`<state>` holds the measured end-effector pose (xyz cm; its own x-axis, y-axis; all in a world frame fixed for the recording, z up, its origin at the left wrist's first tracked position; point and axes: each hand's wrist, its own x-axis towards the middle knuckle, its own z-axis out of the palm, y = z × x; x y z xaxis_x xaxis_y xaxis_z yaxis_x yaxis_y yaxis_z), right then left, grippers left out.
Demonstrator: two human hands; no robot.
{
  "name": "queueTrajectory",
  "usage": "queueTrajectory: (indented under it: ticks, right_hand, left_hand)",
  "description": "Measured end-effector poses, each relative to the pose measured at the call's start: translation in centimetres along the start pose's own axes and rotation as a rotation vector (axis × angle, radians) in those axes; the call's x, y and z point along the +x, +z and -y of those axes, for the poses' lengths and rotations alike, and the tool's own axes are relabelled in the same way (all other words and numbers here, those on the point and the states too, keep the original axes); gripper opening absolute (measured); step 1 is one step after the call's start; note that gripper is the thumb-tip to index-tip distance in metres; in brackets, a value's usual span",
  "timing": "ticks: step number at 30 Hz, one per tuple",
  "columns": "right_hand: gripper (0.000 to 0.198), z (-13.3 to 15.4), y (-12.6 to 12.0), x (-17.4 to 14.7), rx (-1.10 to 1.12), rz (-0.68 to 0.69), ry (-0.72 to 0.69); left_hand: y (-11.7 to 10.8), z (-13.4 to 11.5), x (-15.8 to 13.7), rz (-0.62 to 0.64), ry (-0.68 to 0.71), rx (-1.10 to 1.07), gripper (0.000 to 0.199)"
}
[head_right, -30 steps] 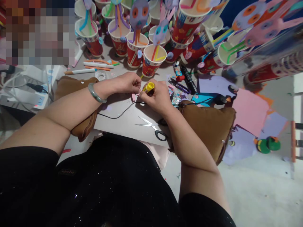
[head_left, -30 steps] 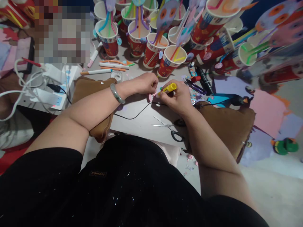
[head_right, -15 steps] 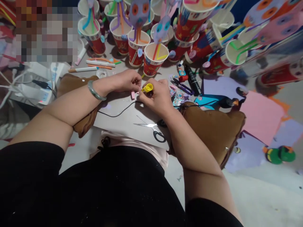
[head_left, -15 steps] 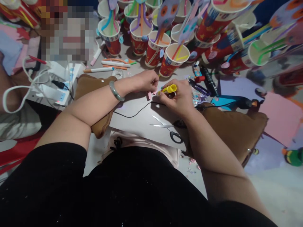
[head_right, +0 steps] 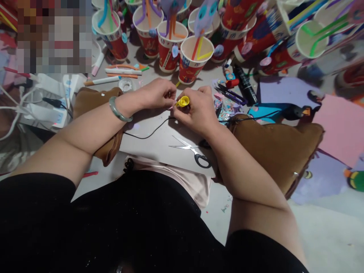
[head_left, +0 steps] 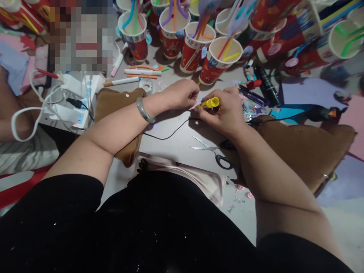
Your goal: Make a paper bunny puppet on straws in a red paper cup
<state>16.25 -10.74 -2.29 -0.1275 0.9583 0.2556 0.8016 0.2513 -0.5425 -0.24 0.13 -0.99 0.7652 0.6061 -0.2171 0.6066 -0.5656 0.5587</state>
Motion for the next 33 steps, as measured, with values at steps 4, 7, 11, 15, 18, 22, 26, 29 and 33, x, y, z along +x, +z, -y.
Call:
queueTrajectory:
  ticks: [4, 7, 11, 15, 18, 22, 26, 29, 33]
  right_hand:
    - [0.022, 0.04, -0.06, -0.08, 0.058, 0.013, 0.034]
    - [0.021, -0.02, -0.06, -0.13, 0.084, -0.019, 0.034]
    - [0.02, -0.28, 0.01, -0.22, 0.076, -0.042, -0.008]
    - [0.015, -0.4, 0.11, -0.31, 0.034, -0.064, -0.065]
    - [0.013, -0.22, -0.02, -0.32, 0.044, -0.076, -0.088]
    - [0.013, -0.29, -0.42, -0.24, 0.103, -0.119, -0.035]
    - [0.008, -0.79, -0.67, -0.11, 0.158, -0.138, 0.013]
    - [0.007, -0.9, -0.65, -0.01, 0.135, -0.135, 0.013]
    - [0.01, -0.87, -0.36, 0.08, 0.078, -0.115, -0.028]
  left_hand:
    - [0.23, 0.1, 0.12, 0.008, 0.02, -0.013, 0.015]
    - [0.34, 0.04, 0.19, -0.002, 0.02, -0.03, 0.017]
    - [0.12, -0.41, 0.1, 0.007, 0.001, 0.007, 0.014]
    - [-0.16, -0.55, 0.01, -0.009, 0.018, 0.066, 0.011]
    - [-0.12, -0.32, -0.08, -0.024, 0.046, 0.047, 0.014]
    - [0.08, -0.15, -0.18, -0.022, 0.053, 0.022, 0.016]
    - [0.16, -0.23, -0.2, -0.026, 0.023, -0.006, 0.016]
    - [0.17, -0.34, -0.14, -0.019, -0.019, -0.034, 0.015]
    - [0.2, -0.44, -0.04, -0.016, -0.047, -0.035, 0.014]
